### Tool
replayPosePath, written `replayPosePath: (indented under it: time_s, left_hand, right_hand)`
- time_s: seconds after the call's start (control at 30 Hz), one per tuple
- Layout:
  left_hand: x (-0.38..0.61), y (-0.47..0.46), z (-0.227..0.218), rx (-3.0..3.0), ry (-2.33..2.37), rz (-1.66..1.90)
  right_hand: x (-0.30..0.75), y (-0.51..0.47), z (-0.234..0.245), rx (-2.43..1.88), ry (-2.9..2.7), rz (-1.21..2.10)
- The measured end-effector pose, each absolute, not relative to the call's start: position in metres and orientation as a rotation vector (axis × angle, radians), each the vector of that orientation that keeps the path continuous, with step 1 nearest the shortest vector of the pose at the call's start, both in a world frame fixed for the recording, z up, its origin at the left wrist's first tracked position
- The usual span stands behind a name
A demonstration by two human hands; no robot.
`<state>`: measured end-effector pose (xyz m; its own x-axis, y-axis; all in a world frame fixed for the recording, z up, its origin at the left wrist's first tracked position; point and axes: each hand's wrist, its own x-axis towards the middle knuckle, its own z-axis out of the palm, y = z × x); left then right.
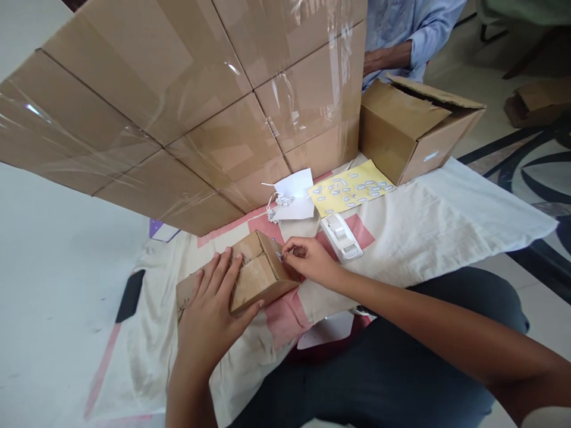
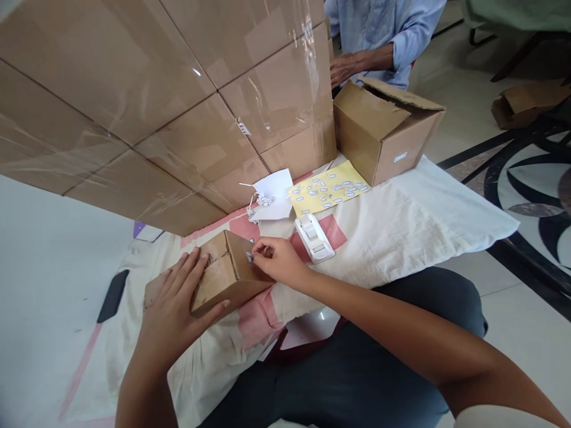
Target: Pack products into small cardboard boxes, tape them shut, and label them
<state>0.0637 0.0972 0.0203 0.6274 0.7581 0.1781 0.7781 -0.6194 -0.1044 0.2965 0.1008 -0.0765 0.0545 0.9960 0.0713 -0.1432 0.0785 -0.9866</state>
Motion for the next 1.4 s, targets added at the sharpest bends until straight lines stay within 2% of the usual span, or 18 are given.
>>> replayPosePath:
  time_s: [0.3,0.53,0.9,1.03,1.4]
  left_hand:
    - [0.062,0.097,0.020,-2.671,-1.267,-0.183]
    - [0.065,0.099,0.022,-2.672,-1.244,-0.168]
    - [0.064,0.099,0.023,-2.682,-1.194,-0.156]
    - [0.064,0.100,0.023,-2.685,-1.223,-0.188]
    - [0.066,0.100,0.022,-2.671,-1.235,-0.201]
  right_hand:
    - [0.294,0.098,-0.076,-1.047,-1.065,1.205]
    - [0.295,0.083,-0.079,-0.931,-1.173,0.955]
    - [0.288,0.076,-0.073,-1.033,-1.047,1.073]
    - [0.294,0.081,-0.070,-1.002,-1.232,1.121]
    - [0.293,0.065,-0.071,-0.998,-1.138,0.940]
